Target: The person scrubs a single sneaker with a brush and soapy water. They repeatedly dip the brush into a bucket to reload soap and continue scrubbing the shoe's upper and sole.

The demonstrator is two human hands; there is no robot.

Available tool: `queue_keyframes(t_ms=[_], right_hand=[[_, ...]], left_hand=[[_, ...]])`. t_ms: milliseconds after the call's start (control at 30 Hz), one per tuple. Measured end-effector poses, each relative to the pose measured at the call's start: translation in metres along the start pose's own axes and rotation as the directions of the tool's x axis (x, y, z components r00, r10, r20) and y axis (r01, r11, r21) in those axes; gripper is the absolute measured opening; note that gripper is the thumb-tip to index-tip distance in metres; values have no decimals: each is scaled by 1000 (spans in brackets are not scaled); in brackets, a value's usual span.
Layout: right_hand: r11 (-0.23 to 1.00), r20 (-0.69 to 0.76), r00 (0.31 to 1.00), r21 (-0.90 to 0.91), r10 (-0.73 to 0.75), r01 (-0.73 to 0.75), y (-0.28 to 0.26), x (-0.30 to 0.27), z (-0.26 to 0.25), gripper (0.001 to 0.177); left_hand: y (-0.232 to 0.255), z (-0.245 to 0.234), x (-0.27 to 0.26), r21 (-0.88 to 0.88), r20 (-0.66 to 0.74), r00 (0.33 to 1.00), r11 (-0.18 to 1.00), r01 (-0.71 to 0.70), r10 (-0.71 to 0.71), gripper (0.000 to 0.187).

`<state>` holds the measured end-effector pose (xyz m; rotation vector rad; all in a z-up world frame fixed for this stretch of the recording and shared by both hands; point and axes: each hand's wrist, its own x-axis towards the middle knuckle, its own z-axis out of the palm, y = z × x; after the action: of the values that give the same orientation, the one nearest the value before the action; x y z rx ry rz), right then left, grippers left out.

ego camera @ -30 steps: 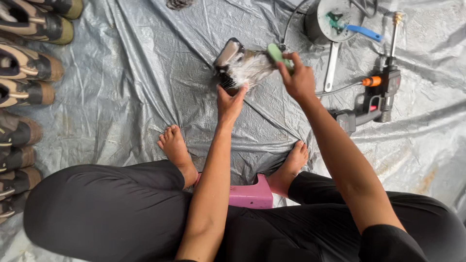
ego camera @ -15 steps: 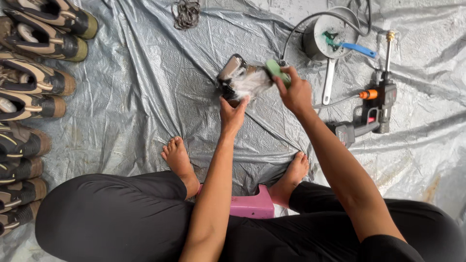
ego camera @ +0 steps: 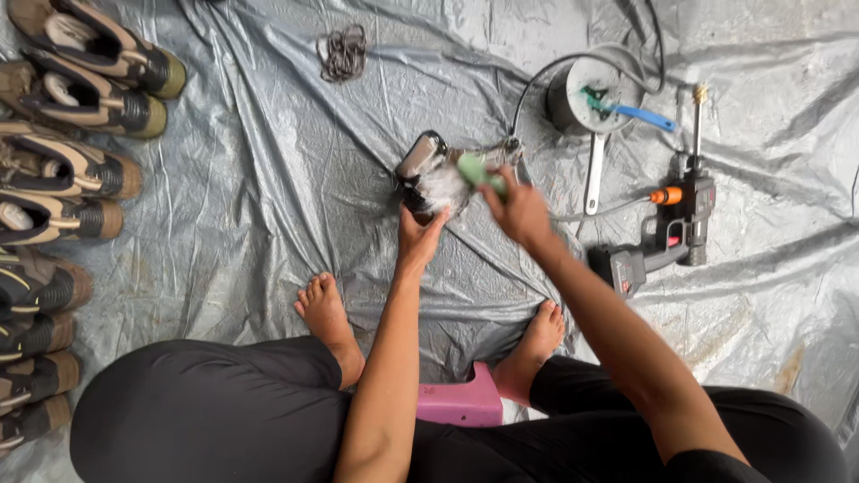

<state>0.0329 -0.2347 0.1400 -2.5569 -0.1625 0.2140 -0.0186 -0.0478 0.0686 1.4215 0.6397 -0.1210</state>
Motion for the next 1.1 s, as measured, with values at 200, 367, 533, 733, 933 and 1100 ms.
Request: queue_keyframes(t_ms=[200, 367, 533, 733, 933, 1100], right_hand=[[987, -24, 991, -93, -131, 128, -18, -17, -8, 37], [995, -78, 992, -13, 95, -96, 29, 13, -3, 30], [980, 69, 995, 192, -71, 57, -25, -21, 13, 32], [986, -12, 987, -34, 161, -162, 45, 30, 2, 31], [988, 170, 979, 90, 108, -125, -28, -8, -4, 35], [994, 34, 994, 5, 107, -107, 47, 13, 4, 32]], left_hand=[[26, 1, -22, 48, 32, 999, 998, 35, -36, 95], [53, 3, -28, 75, 80, 996, 997, 20, -26, 100], [39, 6, -22, 6, 69, 997, 1000, -27, 26, 82], [16, 8, -14, -5, 59, 998, 1000, 0, 1, 89], [37, 7, -14, 30, 84, 996, 999, -11, 8, 81], [-10, -1, -6, -51, 31, 998, 997, 53, -52, 87]])
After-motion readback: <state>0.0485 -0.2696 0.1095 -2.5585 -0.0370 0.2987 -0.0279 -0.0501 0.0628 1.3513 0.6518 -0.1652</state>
